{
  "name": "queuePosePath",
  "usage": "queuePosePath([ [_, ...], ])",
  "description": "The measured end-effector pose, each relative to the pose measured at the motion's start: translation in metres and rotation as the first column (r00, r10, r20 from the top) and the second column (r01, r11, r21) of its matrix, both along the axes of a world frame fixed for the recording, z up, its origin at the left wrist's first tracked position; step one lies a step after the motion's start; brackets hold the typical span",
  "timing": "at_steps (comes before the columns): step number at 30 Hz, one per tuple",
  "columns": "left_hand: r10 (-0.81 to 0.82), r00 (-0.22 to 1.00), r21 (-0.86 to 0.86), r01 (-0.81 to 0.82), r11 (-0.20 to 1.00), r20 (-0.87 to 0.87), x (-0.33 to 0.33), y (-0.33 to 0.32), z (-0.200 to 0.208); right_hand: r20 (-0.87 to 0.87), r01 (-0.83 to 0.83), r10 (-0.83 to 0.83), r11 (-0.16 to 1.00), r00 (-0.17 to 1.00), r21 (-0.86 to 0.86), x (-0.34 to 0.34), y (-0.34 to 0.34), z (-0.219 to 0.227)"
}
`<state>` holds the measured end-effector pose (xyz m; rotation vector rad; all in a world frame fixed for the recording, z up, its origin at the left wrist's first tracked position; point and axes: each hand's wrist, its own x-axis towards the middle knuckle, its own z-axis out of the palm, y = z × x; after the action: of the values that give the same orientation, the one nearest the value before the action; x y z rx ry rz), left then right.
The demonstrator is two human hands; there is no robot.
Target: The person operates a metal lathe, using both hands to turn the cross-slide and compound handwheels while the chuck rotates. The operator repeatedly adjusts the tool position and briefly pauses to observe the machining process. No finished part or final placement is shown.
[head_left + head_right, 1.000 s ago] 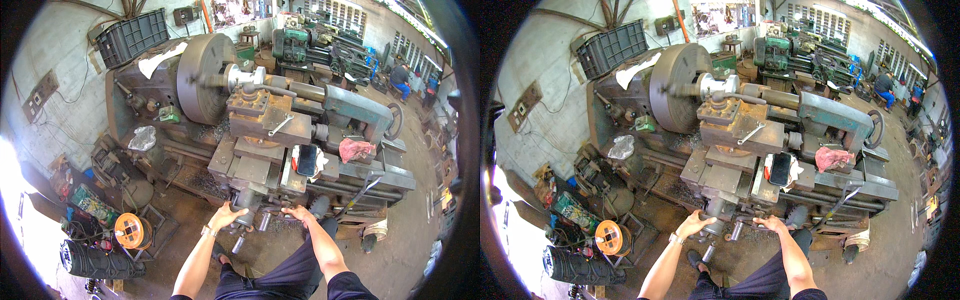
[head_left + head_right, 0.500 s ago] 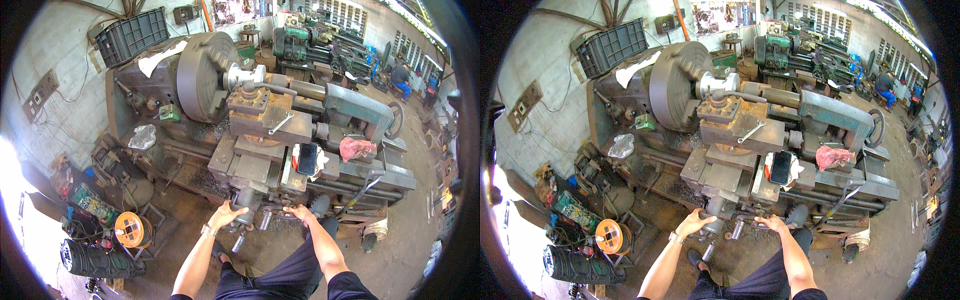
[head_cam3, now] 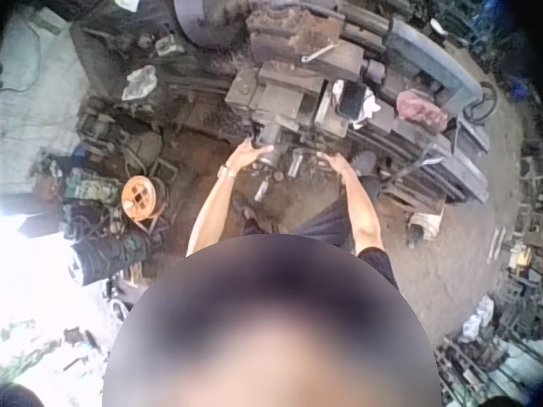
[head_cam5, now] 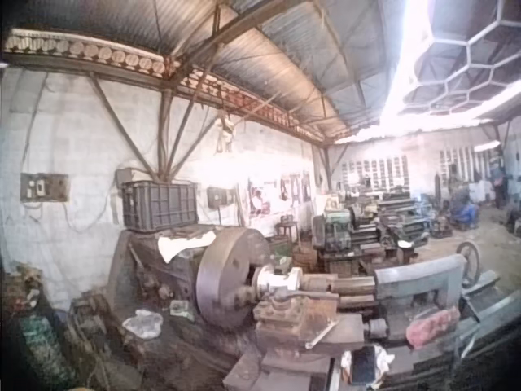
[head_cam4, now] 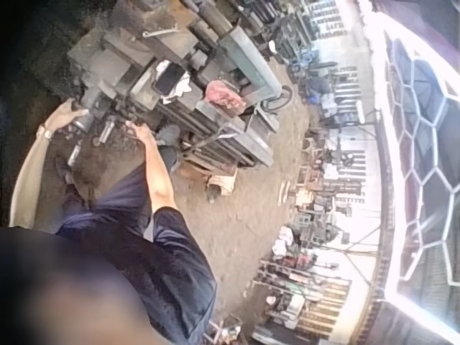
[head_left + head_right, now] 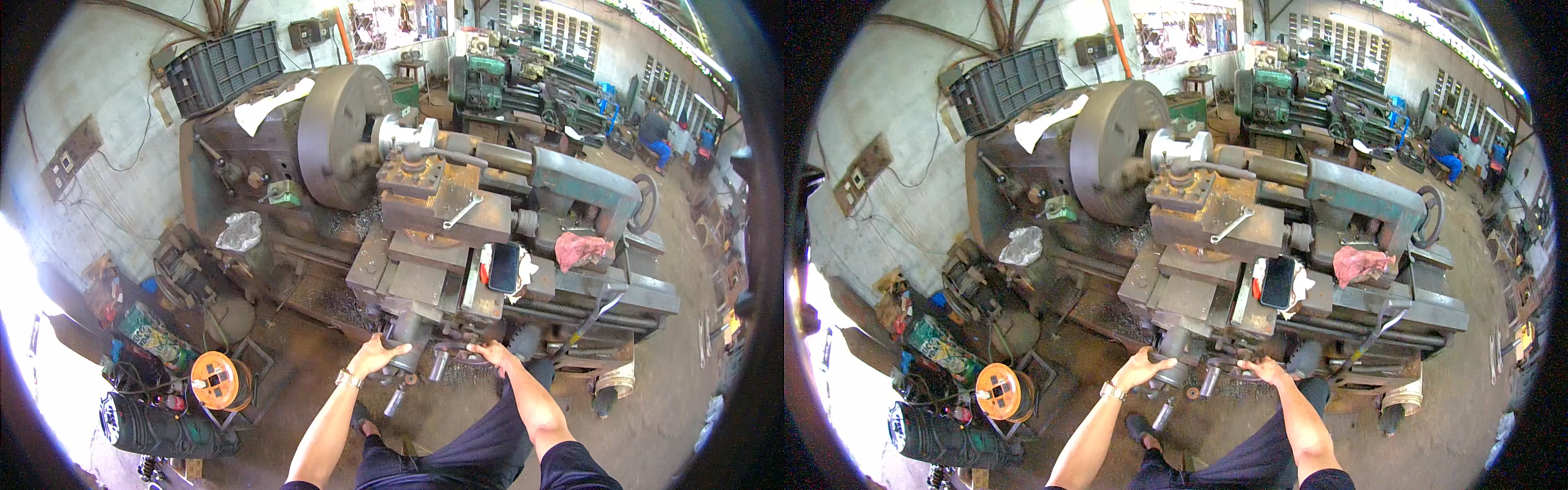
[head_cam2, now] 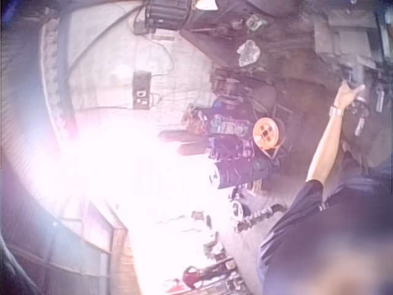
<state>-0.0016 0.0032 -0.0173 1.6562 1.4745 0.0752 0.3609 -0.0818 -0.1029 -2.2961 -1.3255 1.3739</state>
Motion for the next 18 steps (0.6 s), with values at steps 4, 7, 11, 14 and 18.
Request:
queuePosePath([
  [4,0.008,1.000,0.019,-0.008,1.000,0.016,0.001,-0.001,0.002,-0.108,-0.086,0.067,0.980,0.992,-0.179,-0.001,0.014,0.017],
  [7,0.007,1.000,-0.068,-0.005,0.998,0.029,0.000,0.001,0.004,-0.102,-0.218,0.197,0.938,0.975,-0.270,-0.009,0.034,0.024],
  [11,0.006,1.000,0.009,-0.006,1.000,0.026,0.000,-0.001,0.003,0.013,-0.292,0.305,0.922,0.952,-0.253,-0.027,0.055,-0.001],
  [14,0.007,0.998,-0.008,-0.007,1.000,0.056,-0.001,-0.003,0.001,-0.012,-0.314,0.321,0.917,0.947,-0.244,-0.026,0.062,-0.027],
  [18,-0.002,0.999,0.001,0.001,1.000,0.033,-0.001,-0.001,0.001,-0.047,-0.297,0.294,0.926,0.955,-0.233,-0.017,0.063,-0.036],
])
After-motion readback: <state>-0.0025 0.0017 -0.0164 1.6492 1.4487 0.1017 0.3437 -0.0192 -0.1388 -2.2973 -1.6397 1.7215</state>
